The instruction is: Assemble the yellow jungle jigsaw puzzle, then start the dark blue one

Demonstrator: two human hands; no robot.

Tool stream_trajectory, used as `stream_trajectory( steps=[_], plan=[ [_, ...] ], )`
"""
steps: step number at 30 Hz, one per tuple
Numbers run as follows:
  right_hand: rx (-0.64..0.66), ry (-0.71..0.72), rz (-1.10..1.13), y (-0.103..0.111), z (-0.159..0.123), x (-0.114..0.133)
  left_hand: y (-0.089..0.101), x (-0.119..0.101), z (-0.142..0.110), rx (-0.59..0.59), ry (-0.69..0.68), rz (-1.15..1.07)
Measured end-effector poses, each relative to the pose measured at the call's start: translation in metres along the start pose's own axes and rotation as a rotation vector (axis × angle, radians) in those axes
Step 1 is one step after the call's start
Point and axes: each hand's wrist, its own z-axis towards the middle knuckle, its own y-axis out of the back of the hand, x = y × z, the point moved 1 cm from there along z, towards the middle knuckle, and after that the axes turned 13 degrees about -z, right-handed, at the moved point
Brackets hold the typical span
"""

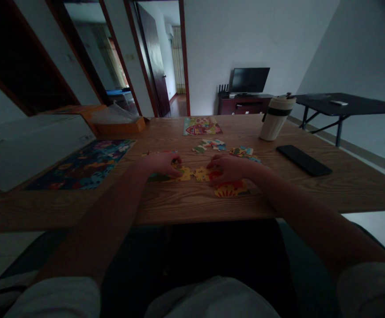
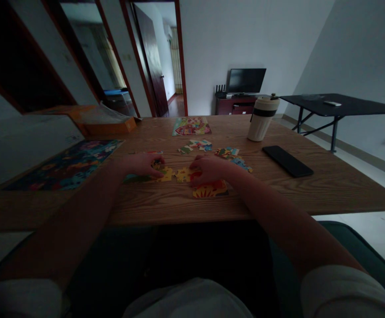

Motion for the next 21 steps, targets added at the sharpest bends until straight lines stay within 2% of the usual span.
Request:
stream_trajectory(
  steps=[3, 8, 13, 17, 21],
  plan=[
    [-0.001, 0.001, 0.006, 0.001, -0.001, 0.000, 0.000, -0.004, -0.013, 0.032, 0.041, 0.002],
    [-0.013, -0.002, 0.015, 0.002, 0.000, 0.003, -0.002, -0.006, -0.055, 0.069, 0.056, -0.029],
    [-0.020, -0.005, 0.009, 0.001, 0.002, 0.004, -0.018, -0.021, -0.089, 0.034, 0.009, -0.029],
    [-0.019, 0.000, 0.005, 0.001, 0.002, 0.004, -0.034, -0.043, -0.099, -0.035, -0.017, -0.005],
    [-0.030, 0.024, 0.001, 0.000, 0.002, 0.004, -0.041, -0.059, -0.094, -0.087, 0.001, -0.005]
  ],
)
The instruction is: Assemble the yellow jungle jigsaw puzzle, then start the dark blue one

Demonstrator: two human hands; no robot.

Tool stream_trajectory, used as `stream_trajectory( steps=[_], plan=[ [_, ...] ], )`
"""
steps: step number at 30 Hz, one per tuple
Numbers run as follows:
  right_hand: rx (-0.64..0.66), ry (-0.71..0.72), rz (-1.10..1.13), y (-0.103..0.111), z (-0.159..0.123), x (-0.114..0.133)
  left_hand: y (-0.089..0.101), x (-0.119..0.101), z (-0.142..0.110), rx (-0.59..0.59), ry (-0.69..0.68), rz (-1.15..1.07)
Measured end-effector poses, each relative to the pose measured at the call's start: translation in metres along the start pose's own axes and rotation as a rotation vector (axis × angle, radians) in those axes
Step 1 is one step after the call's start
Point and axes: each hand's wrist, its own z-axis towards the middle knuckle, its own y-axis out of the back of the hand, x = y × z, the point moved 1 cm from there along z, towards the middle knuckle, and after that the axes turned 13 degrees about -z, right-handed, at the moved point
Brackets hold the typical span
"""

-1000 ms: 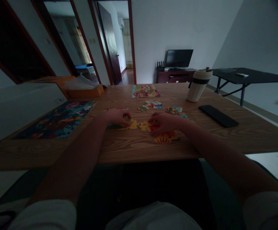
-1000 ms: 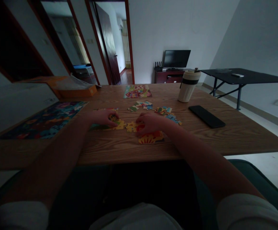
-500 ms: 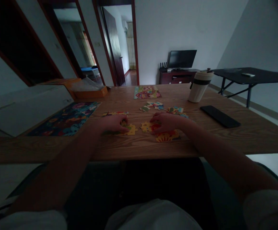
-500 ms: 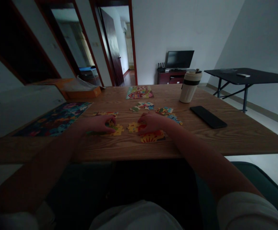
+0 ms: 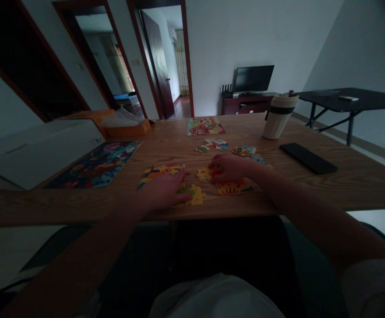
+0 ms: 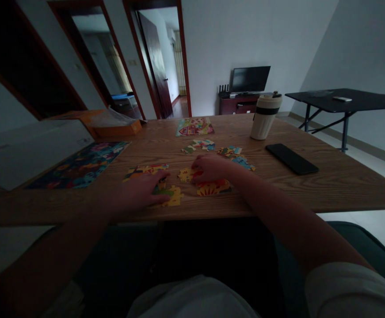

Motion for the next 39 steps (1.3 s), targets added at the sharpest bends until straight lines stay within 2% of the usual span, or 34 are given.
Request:
stream_trajectory(
  steps=[12, 19, 26, 35, 39],
  plan=[
    [0.002, -0.028, 0.043, 0.001, 0.000, 0.002, -0.005, -0.018, 0.013, -0.017, -0.051, 0.044],
    [-0.028, 0.048, -0.020, -0.004, 0.003, -0.002, -0.007, -0.021, 0.018, -0.010, -0.069, 0.051],
    [-0.051, -0.051, 0.021, -0.009, 0.006, -0.004, -0.010, -0.021, 0.020, -0.031, -0.066, 0.042],
    [-0.099, -0.085, 0.103, -0.012, 0.005, -0.009, -0.013, -0.020, 0.026, -0.072, -0.090, 0.030],
    [-0.078, -0.091, 0.114, -0.015, 0.006, -0.007, -0.014, -0.020, 0.026, -0.092, -0.082, 0.024]
  ],
)
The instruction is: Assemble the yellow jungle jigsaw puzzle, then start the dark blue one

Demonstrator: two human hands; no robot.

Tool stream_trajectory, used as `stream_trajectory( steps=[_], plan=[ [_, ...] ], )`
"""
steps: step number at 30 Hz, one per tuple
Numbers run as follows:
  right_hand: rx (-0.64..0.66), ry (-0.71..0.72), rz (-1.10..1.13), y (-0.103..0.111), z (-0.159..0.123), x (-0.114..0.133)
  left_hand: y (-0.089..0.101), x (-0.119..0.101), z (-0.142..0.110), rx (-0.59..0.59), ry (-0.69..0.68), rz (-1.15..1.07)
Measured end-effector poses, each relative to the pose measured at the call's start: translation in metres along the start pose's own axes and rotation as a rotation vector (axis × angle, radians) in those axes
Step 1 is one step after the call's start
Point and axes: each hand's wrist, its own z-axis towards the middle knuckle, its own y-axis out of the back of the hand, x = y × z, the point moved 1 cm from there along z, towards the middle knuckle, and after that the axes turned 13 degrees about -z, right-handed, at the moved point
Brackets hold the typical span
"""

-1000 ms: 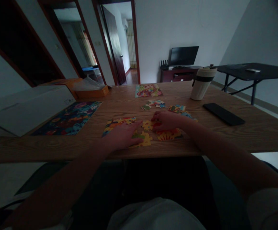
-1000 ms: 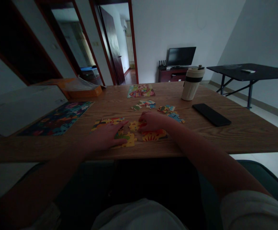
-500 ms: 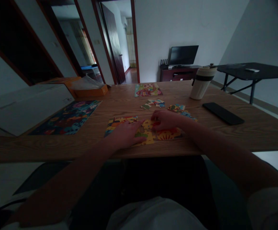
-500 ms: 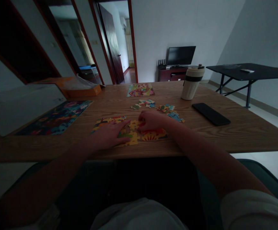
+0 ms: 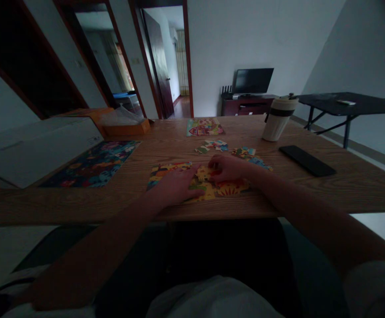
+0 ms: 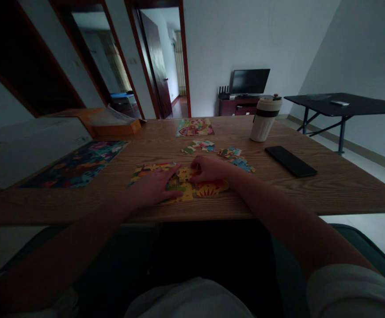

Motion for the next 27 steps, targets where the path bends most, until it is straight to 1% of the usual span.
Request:
stream_trajectory(
  steps=[4, 12, 16, 20, 23, 27],
  plan=[
    [0.008, 0.022, -0.011, 0.000, 0.000, 0.002, -0.001, 0.001, 0.001, -0.009, -0.003, 0.012],
    [0.002, 0.014, -0.009, 0.003, 0.000, 0.002, -0.004, 0.004, 0.003, -0.010, -0.049, 0.017],
    [-0.008, 0.017, -0.016, 0.008, -0.001, 0.009, -0.005, 0.003, 0.002, -0.010, -0.032, 0.013],
    [0.026, 0.008, -0.015, 0.009, -0.001, 0.015, -0.008, 0.005, 0.002, -0.031, -0.055, 0.019],
    [0.043, 0.033, 0.002, 0.006, 0.000, 0.014, -0.009, 0.007, 0.002, -0.038, -0.068, 0.027],
    [0.034, 0.092, -0.014, 0.004, 0.001, 0.012, -0.007, 0.006, 0.001, -0.009, -0.091, 0.047]
  ],
)
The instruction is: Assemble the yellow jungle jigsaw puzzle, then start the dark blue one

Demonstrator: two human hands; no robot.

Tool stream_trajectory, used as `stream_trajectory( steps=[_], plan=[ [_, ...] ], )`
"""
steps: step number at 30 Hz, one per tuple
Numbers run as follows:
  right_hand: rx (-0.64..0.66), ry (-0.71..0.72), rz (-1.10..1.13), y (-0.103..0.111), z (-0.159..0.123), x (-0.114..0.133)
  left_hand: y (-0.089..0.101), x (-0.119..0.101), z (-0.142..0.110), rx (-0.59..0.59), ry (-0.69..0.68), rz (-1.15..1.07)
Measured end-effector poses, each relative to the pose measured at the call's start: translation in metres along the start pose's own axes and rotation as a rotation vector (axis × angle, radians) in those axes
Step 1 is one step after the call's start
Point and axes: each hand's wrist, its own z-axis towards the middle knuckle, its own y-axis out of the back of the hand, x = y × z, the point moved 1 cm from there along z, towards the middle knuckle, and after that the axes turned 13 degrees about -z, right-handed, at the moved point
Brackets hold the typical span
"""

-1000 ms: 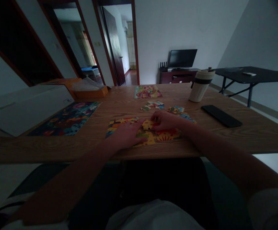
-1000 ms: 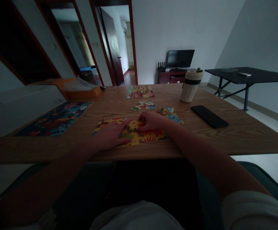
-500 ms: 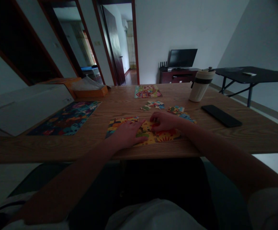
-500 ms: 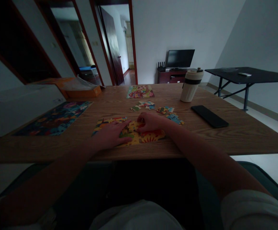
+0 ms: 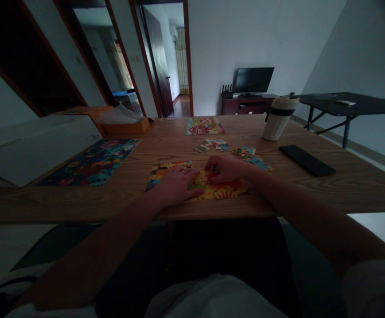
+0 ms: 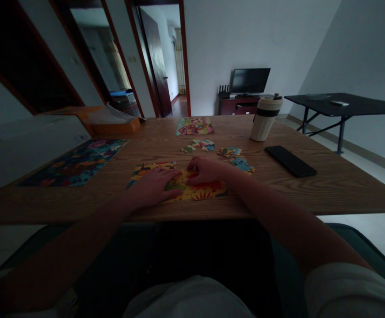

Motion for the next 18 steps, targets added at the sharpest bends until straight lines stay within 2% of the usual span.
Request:
stream_trajectory(
  steps=[10, 18],
  plan=[
    [-0.031, 0.103, -0.052, 0.000, 0.000, -0.008, -0.003, 0.009, -0.006, 0.064, -0.111, -0.004],
    [-0.046, 0.116, -0.055, 0.000, -0.002, -0.009, -0.001, 0.008, -0.005, 0.079, -0.121, -0.010]
  ],
)
